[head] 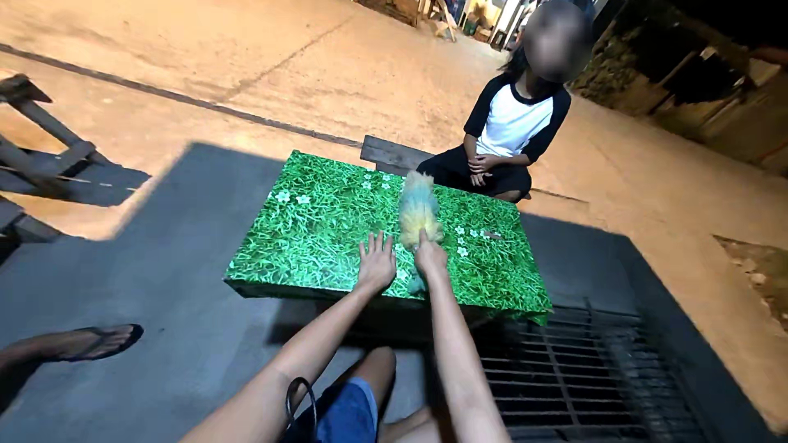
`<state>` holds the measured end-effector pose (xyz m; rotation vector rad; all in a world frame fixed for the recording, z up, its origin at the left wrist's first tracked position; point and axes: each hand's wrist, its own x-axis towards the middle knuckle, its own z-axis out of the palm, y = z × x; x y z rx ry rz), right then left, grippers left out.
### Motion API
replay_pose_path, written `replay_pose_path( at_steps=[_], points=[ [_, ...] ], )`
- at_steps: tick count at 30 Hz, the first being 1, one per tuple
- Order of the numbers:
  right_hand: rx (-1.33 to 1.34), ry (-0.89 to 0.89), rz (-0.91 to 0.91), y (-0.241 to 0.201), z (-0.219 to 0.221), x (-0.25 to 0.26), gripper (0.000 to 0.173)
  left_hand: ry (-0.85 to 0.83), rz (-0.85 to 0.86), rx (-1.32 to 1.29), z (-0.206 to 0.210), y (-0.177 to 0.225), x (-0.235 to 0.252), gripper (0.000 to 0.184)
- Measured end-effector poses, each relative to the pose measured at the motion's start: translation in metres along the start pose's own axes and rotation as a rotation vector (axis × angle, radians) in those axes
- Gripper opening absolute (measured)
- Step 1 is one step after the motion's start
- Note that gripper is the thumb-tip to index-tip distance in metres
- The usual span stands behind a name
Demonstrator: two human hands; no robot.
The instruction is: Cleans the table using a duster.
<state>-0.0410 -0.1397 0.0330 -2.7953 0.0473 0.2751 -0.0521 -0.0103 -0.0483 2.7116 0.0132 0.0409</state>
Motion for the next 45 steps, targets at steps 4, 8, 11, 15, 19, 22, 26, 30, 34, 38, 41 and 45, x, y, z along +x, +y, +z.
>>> replay_pose_path(
  at_steps=[4,8,11,15,19,22,26,30,34,38,41,45],
  points=[
    [-0.066,0.038,0.020,0.043,0.005,0.015,0.064,0.004,0.011,-0.003,-0.001,-0.003,0.001,0.055],
    [-0.025,0.175,0.406,0.140,-0.023,-0.005,0.047,-0.016,0.011,0.021,-0.001,0.000,-0.001,0.055],
    [0.029,0.327,0.682,0.214,-0.029,-0.028,0.050,-0.018,0.013,0.050,-0.001,0.000,0.000,0.056],
    [0.018,0.271,0.762,0.218,-0.033,-0.057,0.052,-0.018,0.020,0.060,-0.003,0.002,-0.001,0.055],
    [-0.063,0.133,0.493,0.125,0.004,-0.091,0.058,0.020,0.046,0.054,0.002,-0.002,-0.001,0.056],
    [-0.008,0.006,0.213,0.048,0.048,-0.126,0.066,0.064,0.076,0.034,0.005,-0.008,-0.003,0.056],
    [0.228,-0.061,-0.038,0.018,0.079,-0.157,0.063,0.050,0.158,-0.004,-0.001,-0.011,-0.008,0.068],
    [0.361,0.041,0.252,0.098,0.056,-0.184,0.052,0.122,0.162,-0.015,0.005,-0.010,-0.005,0.053],
    [0.387,0.203,0.717,0.207,0.038,-0.208,0.046,0.138,0.142,0.012,0.007,-0.007,-0.003,0.055],
    [0.353,0.290,0.872,0.226,0.018,-0.203,0.050,0.123,0.134,0.022,0.009,-0.007,-0.003,0.055],
    [0.335,0.173,0.720,0.161,0.016,-0.180,0.053,0.120,0.135,0.033,0.008,-0.006,-0.003,0.056],
    [0.348,-0.038,0.312,0.042,0.049,-0.161,0.065,0.127,0.153,-0.108,-0.001,-0.008,-0.008,0.054]
  ],
)
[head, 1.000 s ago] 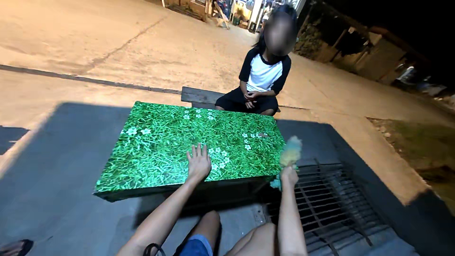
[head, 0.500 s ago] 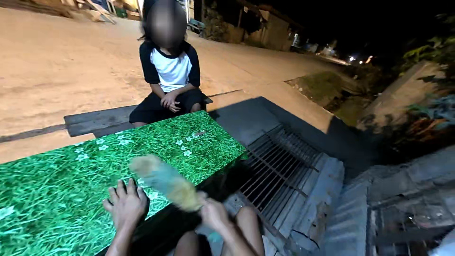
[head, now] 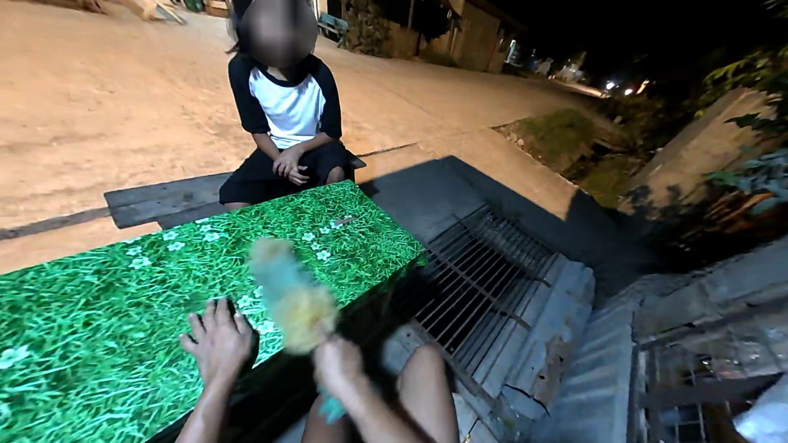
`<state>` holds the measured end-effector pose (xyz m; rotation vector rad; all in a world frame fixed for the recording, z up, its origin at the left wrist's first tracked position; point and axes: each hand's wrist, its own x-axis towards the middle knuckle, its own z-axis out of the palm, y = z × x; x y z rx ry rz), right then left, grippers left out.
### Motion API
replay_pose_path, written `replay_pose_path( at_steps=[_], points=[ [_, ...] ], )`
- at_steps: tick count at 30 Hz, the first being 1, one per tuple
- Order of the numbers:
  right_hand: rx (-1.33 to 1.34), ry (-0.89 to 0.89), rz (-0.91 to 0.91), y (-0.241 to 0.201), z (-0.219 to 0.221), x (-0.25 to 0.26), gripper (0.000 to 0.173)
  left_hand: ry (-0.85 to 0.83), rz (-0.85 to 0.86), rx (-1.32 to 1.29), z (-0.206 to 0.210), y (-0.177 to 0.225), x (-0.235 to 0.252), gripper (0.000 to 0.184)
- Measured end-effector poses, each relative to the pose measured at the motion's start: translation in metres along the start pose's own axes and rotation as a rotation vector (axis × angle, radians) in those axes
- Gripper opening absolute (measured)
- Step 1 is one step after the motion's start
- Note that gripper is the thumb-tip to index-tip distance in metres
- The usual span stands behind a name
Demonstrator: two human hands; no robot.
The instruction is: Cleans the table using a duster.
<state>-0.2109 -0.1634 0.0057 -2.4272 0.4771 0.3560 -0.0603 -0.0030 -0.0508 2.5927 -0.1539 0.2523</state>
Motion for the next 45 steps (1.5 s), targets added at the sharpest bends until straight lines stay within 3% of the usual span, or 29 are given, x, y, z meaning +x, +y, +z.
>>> replay_pose_path(
  at_steps=[3,6,9,13,16,20,23,26,29,31,34,36,38,40,42,45],
  points=[
    [0.013,-0.136,-0.218,-0.036,0.040,-0.007,0.061,0.164,-0.087,-0.350,-0.015,0.000,-0.006,0.052],
    [-0.016,-0.091,-0.229,-0.019,0.025,0.004,0.057,0.315,-0.036,-0.475,-0.012,-0.005,-0.009,0.056],
    [0.002,0.047,-0.007,0.031,-0.033,0.023,0.051,0.286,-0.036,-0.410,-0.009,-0.003,-0.009,0.058],
    [0.073,0.374,0.374,0.112,-0.092,0.062,0.045,0.248,-0.075,-0.365,-0.006,-0.001,-0.008,0.059],
    [0.048,0.414,0.448,0.112,-0.110,0.081,0.048,0.260,-0.102,-0.363,-0.007,0.001,-0.006,0.062],
    [-0.081,0.257,0.173,0.013,-0.063,0.084,0.047,0.303,-0.108,-0.375,-0.006,0.001,-0.004,0.069],
    [-0.173,0.056,-0.177,-0.069,0.006,0.076,0.068,0.361,-0.100,-0.392,-0.004,-0.001,-0.006,0.071],
    [-0.205,-0.014,-0.524,-0.113,0.042,0.077,0.060,0.511,-0.078,-0.548,-0.006,-0.011,-0.004,0.066],
    [-0.202,0.035,-0.679,-0.105,0.025,0.112,0.049,0.509,-0.163,-0.562,-0.015,0.002,-0.007,0.065],
    [-0.214,0.142,-0.613,-0.084,-0.001,0.145,0.048,0.462,-0.191,-0.456,-0.012,0.004,-0.006,0.065],
    [-0.176,0.327,-0.309,-0.043,-0.044,0.187,0.052,0.419,-0.199,-0.408,-0.010,0.002,-0.003,0.068],
    [-0.087,0.436,-0.059,-0.024,-0.056,0.203,0.051,0.406,-0.202,-0.415,-0.011,0.002,-0.004,0.068],
    [-0.034,0.487,0.062,-0.023,-0.055,0.206,0.055,0.403,-0.197,-0.416,-0.011,0.002,-0.003,0.068],
    [-0.147,0.403,-0.086,-0.028,-0.046,0.196,0.063,0.404,-0.180,-0.414,-0.008,0.001,-0.003,0.068],
    [-0.284,0.282,-0.377,-0.031,-0.032,0.181,0.067,0.401,-0.165,-0.409,-0.007,0.000,-0.004,0.068],
    [-0.316,0.182,-0.716,-0.029,-0.025,0.169,0.062,0.407,-0.141,-0.397,-0.009,0.002,-0.005,0.066]
  ],
)
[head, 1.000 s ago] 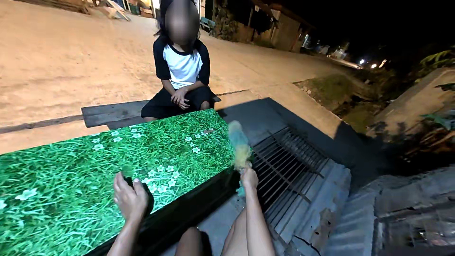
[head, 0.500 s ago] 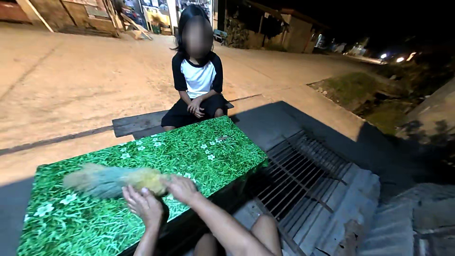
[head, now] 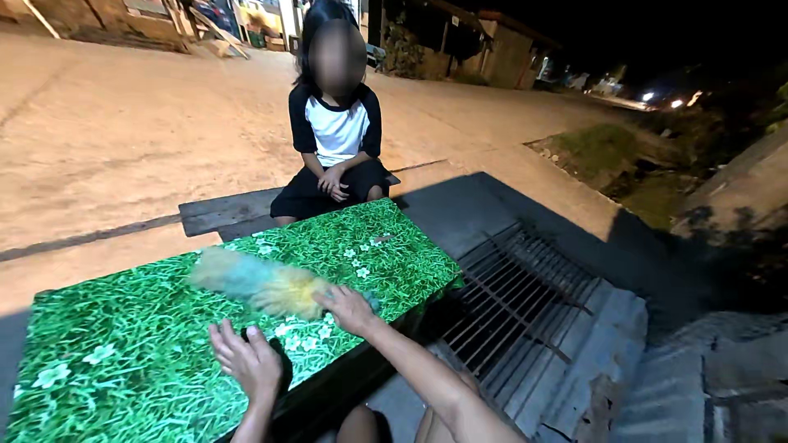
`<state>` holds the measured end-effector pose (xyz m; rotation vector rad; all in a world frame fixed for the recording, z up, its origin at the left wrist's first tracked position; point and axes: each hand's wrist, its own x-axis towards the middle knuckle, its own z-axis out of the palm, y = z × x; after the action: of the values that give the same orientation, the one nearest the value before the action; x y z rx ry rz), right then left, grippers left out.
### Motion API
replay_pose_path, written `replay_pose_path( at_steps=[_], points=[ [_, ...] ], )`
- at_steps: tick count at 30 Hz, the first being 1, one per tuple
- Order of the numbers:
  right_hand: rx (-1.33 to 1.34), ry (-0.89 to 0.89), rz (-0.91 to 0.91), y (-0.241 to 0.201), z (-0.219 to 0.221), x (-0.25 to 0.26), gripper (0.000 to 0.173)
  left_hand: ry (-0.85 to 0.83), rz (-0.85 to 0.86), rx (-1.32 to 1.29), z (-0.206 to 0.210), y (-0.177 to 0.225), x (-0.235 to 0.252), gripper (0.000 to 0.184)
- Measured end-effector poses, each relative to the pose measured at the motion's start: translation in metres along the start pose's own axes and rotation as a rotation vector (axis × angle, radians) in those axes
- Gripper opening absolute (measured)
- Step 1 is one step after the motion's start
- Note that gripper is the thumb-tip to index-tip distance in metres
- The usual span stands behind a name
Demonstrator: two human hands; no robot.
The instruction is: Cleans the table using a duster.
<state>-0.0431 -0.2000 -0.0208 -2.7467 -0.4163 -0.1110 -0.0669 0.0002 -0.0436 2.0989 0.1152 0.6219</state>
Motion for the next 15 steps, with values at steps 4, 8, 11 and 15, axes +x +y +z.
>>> replay_pose_path(
  at_steps=[4,8,11,15],
  points=[
    [0.111,0.117,0.337,0.011,-0.011,0.014,0.043,-0.003,0.005,0.011,-0.001,0.000,-0.001,0.067],
    [0.252,0.203,0.706,-0.016,-0.001,0.050,0.047,-0.008,0.017,0.054,0.001,0.005,-0.002,0.068],
    [0.145,0.051,0.246,-0.057,0.020,0.050,0.051,-0.023,0.139,0.088,0.001,0.011,-0.004,0.072],
    [0.196,-0.220,0.025,-0.130,-0.011,0.027,0.047,-0.045,0.361,0.153,0.013,0.002,-0.010,0.084]
  ],
)
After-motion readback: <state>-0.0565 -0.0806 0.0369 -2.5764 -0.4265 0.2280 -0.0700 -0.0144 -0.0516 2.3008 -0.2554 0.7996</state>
